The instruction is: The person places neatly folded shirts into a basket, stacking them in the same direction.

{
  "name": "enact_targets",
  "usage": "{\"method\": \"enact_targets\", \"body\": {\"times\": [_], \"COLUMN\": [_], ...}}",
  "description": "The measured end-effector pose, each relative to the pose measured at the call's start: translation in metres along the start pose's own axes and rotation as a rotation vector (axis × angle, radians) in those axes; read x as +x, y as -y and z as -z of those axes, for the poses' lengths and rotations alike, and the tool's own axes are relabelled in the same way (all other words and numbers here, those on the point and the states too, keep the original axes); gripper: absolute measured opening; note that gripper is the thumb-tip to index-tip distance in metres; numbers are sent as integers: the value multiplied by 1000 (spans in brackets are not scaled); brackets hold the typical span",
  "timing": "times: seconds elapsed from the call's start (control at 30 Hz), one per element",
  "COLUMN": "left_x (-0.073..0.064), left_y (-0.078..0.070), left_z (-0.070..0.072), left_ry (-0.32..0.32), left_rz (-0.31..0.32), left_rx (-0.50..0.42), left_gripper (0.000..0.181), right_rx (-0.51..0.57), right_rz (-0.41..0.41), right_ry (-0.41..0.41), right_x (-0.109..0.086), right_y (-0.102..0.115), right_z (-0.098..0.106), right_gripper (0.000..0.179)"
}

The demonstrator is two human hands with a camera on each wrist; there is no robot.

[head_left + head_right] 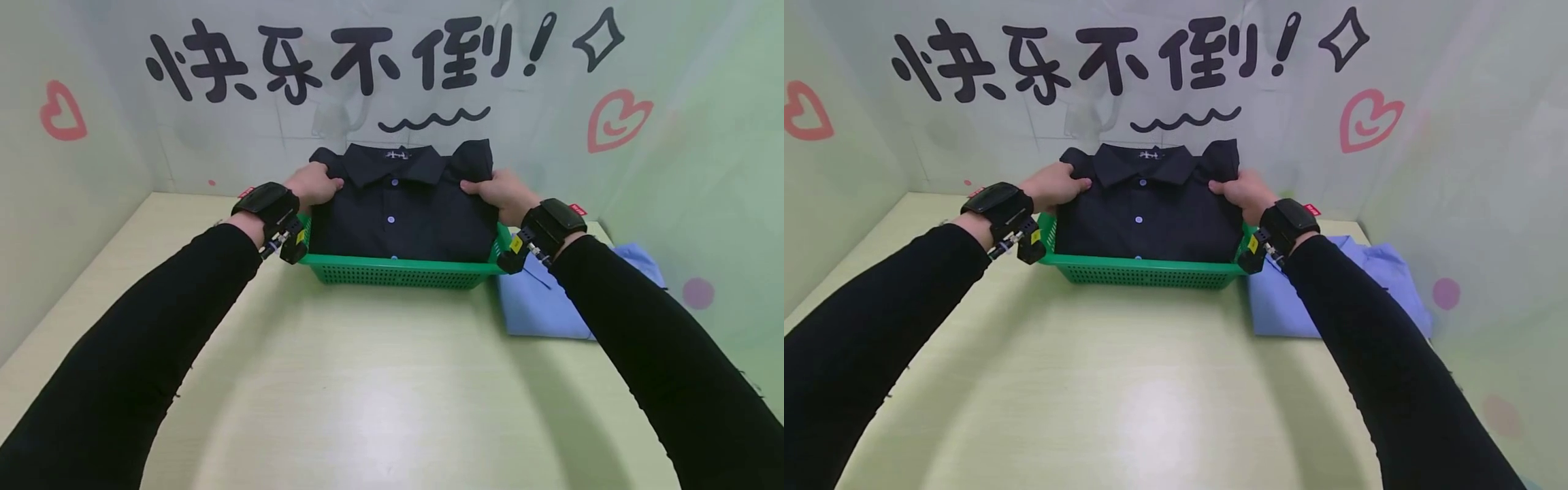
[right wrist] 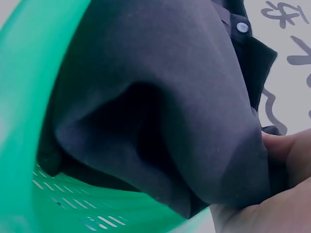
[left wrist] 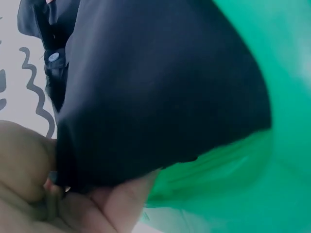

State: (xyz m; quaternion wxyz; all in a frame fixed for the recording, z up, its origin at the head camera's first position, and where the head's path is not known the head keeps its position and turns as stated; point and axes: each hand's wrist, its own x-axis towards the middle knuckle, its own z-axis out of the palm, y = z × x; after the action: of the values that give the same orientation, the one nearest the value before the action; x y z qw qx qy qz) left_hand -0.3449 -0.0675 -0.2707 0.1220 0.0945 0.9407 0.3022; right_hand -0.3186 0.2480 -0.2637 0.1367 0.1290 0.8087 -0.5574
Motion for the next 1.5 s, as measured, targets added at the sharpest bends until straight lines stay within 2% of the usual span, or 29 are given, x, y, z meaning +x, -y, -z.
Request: {"method": "enact_targets", "body": {"times": [0.13,0.3,0.47,0.6,0.73,0.9,1.03,1.23,1.37,1.5], "left_x": [7,8,8,10,7,1,-1,-1,0,-1], "left_y": [2,-1,-4,-3,-4,-10,-10,-9,-8,-7], "left_z": [-1,-3,-4,-4,-3,-3,0,3,4,5], "left_ry": [22,47,78,146,219,296,359,436,482,498], "left_rz": [23,73,81,105,124,110,110,131,143,163], "left_rx": [112,119,180,69,-40,-14,-21,-27,-78,-139], "left_gripper": [57,53,48,48,54,55,53,55,56,56], "right_rx": [-14,-60,-129,-178,-156,-188,-251,-365,-405,-441], "right_rz": [-39,-58,-57,-80,-127,-183,-207,-178,-163,-145], "right_ry": [-3,-22,-36,-34,10,144,212,208,207,208], "right_x": [5,8,10,9,6,3,-2,-5,-7,-8], "right_y": [-3,-7,-10,-11,-12,-13,-15,-18,-19,-21], "right_z": [-1,-2,-2,-3,-6,-11,-14,-14,-17,-19], "right_gripper": [61,63,63,64,71,90,94,92,87,84]}}
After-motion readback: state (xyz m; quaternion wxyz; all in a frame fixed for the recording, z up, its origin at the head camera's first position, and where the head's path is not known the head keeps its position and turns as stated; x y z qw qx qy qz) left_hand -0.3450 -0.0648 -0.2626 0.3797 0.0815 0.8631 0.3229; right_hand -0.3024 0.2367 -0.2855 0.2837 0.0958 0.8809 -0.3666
